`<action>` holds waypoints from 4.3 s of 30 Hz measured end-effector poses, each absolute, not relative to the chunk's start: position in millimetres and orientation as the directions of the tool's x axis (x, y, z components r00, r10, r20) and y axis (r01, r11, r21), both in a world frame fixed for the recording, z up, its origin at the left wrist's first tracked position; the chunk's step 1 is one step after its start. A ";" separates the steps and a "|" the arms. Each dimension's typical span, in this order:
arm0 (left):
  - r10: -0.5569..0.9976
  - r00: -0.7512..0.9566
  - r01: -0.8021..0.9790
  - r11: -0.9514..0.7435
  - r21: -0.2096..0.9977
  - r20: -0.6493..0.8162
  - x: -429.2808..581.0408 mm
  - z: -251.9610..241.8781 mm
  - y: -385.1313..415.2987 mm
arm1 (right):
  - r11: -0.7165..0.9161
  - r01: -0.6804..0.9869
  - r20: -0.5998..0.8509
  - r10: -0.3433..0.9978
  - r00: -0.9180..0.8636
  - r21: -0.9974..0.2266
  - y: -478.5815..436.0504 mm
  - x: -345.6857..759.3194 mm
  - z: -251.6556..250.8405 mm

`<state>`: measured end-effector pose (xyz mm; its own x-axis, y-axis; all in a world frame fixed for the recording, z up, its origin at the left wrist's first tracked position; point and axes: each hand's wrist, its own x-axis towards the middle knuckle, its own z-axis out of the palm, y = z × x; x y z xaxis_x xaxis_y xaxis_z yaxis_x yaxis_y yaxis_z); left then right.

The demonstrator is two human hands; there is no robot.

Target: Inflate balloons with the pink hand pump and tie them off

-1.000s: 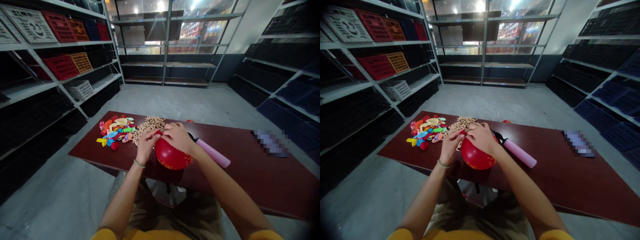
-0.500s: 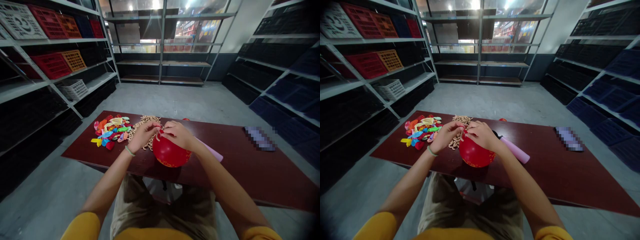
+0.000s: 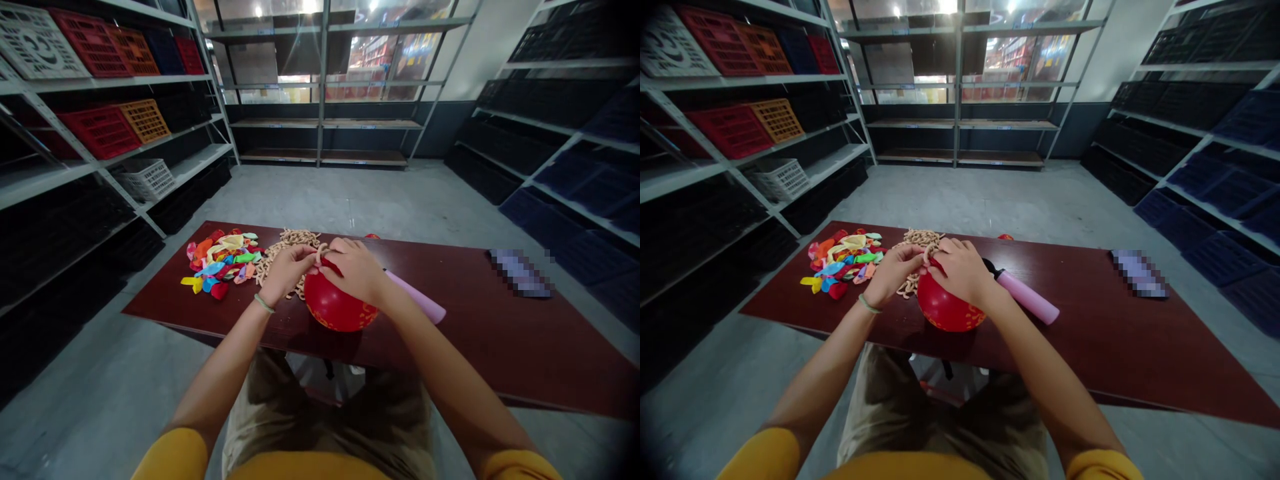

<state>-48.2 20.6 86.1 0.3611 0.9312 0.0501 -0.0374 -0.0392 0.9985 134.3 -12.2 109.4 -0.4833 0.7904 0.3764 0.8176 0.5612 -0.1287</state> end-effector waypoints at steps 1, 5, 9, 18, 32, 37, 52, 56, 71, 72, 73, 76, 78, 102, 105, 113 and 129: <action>0.933 0.355 -0.059 -0.032 0.998 0.051 -47.2 83.4 20.3 | 0.556 0.822 0.387 0.790 -0.476 -0.124 -13.3 133.7 108.9; 0.943 0.321 -0.101 -0.052 0.994 0.082 -42.3 78.4 14.9 | 0.543 0.814 0.469 0.785 -0.404 -0.208 -17.3 133.7 106.4; 0.957 0.277 -0.107 -0.056 0.993 0.084 -37.2 80.2 5.8 | 0.514 0.771 0.533 0.801 -0.274 -0.376 -21.3 135.4 105.3; 0.962 0.251 -0.069 -0.095 0.993 0.110 -31.5 79.6 -4.9 | 0.509 0.740 0.494 0.825 -0.275 -0.440 -25.3 140.1 109.3; 0.966 0.245 -0.244 0.139 0.960 -0.078 -37.1 76.9 -4.9 | 0.633 0.570 0.524 0.767 -0.370 -0.523 -38.4 149.4 106.8; 0.939 0.293 -0.274 0.262 0.925 -0.179 -39.2 78.4 -4.4 | 0.612 0.492 0.512 0.790 -0.337 -0.619 -43.9 153.6 107.4; 0.772 0.578 -0.216 -0.168 0.962 0.264 -46.5 84.2 -15.5 | 0.577 0.665 0.544 0.786 -0.293 -0.475 -20.9 166.6 94.2; 0.785 0.578 -0.253 -0.085 0.964 0.222 -40.7 82.8 -21.4 | 0.544 0.772 0.591 0.756 -0.281 -0.328 -21.6 165.2 94.0; 0.860 0.485 -0.193 0.284 0.939 -0.160 -31.0 94.9 -26.8 | 0.631 0.380 0.561 0.775 -0.290 -0.676 -49.2 174.4 110.9; 0.857 0.489 -0.169 0.274 0.947 -0.160 -30.4 95.7 -27.7 | 0.659 0.360 0.570 0.752 -0.330 -0.661 -48.9 175.1 114.1; 0.852 0.498 -0.146 0.264 0.954 -0.159 -29.8 96.6 -28.7 | 0.673 0.346 0.567 0.739 -0.364 -0.654 -47.9 175.2 116.6; 0.830 0.536 -0.101 0.245 0.964 -0.154 -28.5 99.7 -31.3 | 0.656 0.382 0.524 0.752 -0.399 -0.650 -42.7 172.7 119.0; 0.819 0.553 -0.095 0.245 0.965 -0.154 -28.8 101.0 -32.4 | 0.636 0.447 0.511 0.771 -0.379 -0.629 -39.1 169.2 116.8; 0.860 0.507 -0.186 0.182 0.966 -0.065 -39.6 84.5 -43.0 | 0.305 0.333 0.227 0.940 -0.253 -0.892 -27.6 151.0 108.0; 0.866 0.495 -0.163 0.176 0.971 -0.073 -37.0 83.3 -41.8 | 0.273 0.268 0.195 0.939 -0.285 -0.924 -26.3 150.9 109.0; 0.866 0.485 -0.188 0.241 0.952 -0.123 -39.5 79.4 -37.9 | 0.406 0.303 0.322 0.901 -0.290 -0.862 -28.4 162.5 121.1; 0.901 0.421 -0.185 0.200 0.962 -0.107 -38.7 80.7 -41.9 | 0.567 0.541 0.318 0.813 -0.488 -0.621 -29.5 171.8 119.2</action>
<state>-38.7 -41.9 80.7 0.4206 0.9010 -0.1068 -0.1850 0.2003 0.9621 171.8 -29.5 119.2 -0.4879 0.8130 0.3177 0.5412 0.5673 -0.6207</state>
